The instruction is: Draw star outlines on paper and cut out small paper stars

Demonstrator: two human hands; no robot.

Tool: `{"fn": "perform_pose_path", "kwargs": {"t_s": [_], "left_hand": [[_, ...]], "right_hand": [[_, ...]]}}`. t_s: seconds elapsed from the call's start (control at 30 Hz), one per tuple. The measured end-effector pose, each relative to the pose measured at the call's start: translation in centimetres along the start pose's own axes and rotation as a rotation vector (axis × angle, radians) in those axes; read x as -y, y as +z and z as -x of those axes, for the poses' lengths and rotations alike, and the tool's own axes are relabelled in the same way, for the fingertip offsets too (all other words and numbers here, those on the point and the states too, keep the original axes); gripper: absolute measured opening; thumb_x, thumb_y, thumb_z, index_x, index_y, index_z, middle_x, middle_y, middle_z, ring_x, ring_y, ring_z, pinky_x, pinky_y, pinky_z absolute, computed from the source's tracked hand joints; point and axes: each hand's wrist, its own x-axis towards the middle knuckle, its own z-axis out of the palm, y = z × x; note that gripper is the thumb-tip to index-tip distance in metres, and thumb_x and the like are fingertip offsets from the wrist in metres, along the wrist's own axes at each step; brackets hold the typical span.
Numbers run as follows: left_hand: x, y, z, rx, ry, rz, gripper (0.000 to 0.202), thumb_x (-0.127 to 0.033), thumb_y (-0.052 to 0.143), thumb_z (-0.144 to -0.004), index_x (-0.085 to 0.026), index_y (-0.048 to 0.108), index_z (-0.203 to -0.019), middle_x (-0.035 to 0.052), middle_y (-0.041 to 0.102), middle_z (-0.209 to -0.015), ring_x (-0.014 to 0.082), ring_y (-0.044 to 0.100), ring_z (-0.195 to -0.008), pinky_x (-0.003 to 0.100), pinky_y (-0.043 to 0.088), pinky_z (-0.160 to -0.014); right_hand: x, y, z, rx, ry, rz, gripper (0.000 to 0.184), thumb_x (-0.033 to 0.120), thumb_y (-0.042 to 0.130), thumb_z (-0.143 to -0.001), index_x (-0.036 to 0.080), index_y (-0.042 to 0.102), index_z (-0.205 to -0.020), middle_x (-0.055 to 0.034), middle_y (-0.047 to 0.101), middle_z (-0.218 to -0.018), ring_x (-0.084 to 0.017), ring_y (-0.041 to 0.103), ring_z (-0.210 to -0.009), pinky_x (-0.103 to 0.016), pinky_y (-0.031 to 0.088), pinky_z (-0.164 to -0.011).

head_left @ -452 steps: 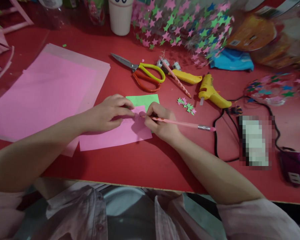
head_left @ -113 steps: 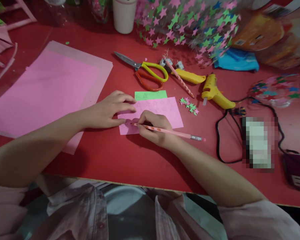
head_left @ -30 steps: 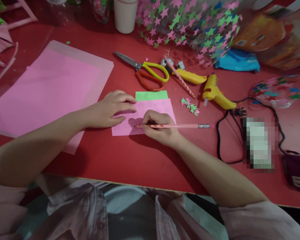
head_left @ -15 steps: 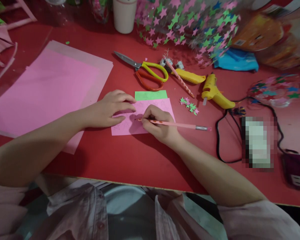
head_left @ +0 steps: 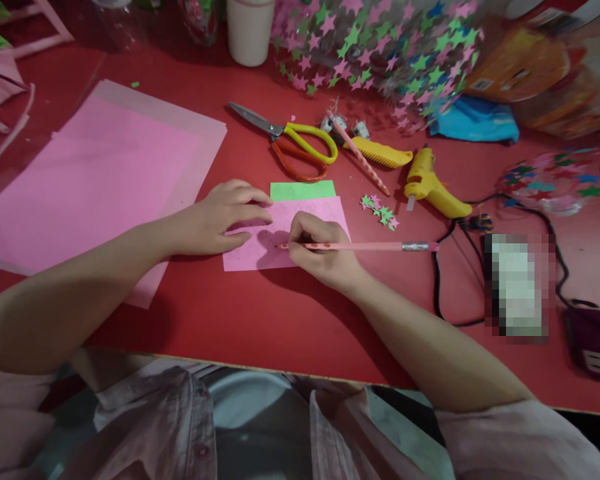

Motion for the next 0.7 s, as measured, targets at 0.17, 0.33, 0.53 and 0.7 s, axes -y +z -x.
{"fn": "perform_pose_path", "kwargs": {"t_s": [0.17,0.33,0.53,0.7], "left_hand": [[-0.01,0.02,0.00,-0.001,0.004,-0.007,0.034,-0.027,0.047,-0.084,-0.025,0.062,-0.114,0.0055,0.054,-0.129,0.0250,0.043,-0.120,0.045,0.032,-0.105],[0.06,0.11,0.01,-0.016,0.012,0.000,0.034,-0.028,0.047,-0.084,-0.026,0.062,-0.114,0.0055,0.054,-0.128,0.0254,0.043,-0.119,0.046,0.032,-0.105],[-0.01,0.05,0.00,-0.008,0.003,0.008,0.034,-0.028,0.047,-0.084,-0.026,0.062,-0.114,0.0057,0.053,-0.129,0.0258,0.042,-0.120,0.046,0.031,-0.105],[-0.08,0.02,0.00,-0.009,-0.001,0.015,0.033,-0.028,0.047,-0.084,-0.026,0.062,-0.114,0.0052,0.054,-0.128,0.0251,0.042,-0.120,0.045,0.031,-0.105]], "right_hand": [[0.07,-0.10,0.00,0.016,0.007,0.007,0.015,0.007,0.047,-0.065,0.020,0.039,-0.062,0.0059,0.038,-0.057,-0.007,0.032,-0.053,-0.023,0.025,-0.050],[-0.05,-0.10,-0.01,0.024,0.002,0.019,0.014,0.007,0.046,-0.064,0.019,0.040,-0.062,0.0057,0.039,-0.057,-0.007,0.033,-0.053,-0.023,0.025,-0.051],[-0.12,-0.08,0.07,0.025,0.012,0.026,0.015,0.007,0.047,-0.065,0.020,0.039,-0.062,0.0058,0.040,-0.057,-0.007,0.034,-0.053,-0.023,0.025,-0.051],[-0.14,0.06,0.18,0.029,-0.012,0.004,0.016,0.007,0.048,-0.067,0.020,0.040,-0.063,0.0059,0.041,-0.058,-0.007,0.034,-0.054,-0.022,0.027,-0.051]]}}
